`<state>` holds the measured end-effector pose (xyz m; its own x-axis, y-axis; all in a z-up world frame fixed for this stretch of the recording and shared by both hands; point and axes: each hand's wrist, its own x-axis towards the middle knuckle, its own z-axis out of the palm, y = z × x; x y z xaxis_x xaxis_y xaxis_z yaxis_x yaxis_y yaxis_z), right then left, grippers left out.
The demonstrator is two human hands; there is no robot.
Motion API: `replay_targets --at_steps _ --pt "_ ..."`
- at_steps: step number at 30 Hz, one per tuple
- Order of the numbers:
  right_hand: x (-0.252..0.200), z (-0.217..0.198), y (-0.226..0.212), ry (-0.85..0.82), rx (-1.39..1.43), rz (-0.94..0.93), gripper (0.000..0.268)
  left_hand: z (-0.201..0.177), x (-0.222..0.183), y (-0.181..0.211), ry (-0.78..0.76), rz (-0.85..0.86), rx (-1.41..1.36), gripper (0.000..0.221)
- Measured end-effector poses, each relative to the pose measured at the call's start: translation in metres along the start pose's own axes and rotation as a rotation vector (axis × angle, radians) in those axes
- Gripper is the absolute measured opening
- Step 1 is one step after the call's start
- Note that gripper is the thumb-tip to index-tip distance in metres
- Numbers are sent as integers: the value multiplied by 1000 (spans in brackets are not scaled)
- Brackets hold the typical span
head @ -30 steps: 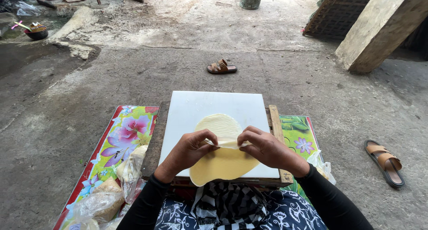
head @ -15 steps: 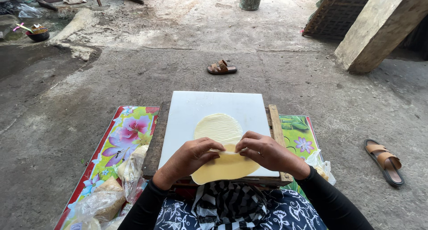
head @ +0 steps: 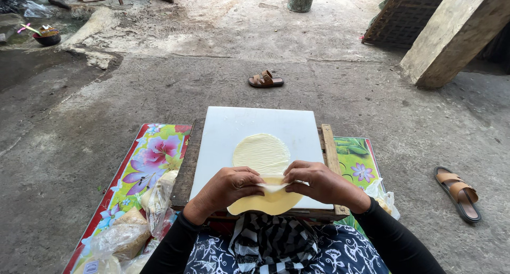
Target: The person cuts stacks of flatbreads with scissors on a white board, folds the pieces, and places them into plastic bags by hand.
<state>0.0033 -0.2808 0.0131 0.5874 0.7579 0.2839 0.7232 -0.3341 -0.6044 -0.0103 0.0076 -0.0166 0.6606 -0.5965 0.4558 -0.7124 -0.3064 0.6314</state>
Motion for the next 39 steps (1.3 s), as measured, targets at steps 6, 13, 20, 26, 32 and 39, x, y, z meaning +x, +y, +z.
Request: replay_targets --at_steps 6,13,20,26,32,39 --pt "2 1 2 -23 18 30 11 1 -1 1 20 -22 25 16" --pt "6 5 -6 41 -34 39 17 4 1 5 61 10 97 16" --pt "12 6 -8 130 -18 62 14 -3 2 14 89 -70 49 13" --pt "13 4 -16 86 13 298 30 -4 6 19 119 -278 -89 27" --pt "20 -2 2 4 -81 345 33 2 8 -2 61 -254 116 16" --pt "70 -15 53 265 -239 167 18 -6 67 -52 241 -294 372 11"
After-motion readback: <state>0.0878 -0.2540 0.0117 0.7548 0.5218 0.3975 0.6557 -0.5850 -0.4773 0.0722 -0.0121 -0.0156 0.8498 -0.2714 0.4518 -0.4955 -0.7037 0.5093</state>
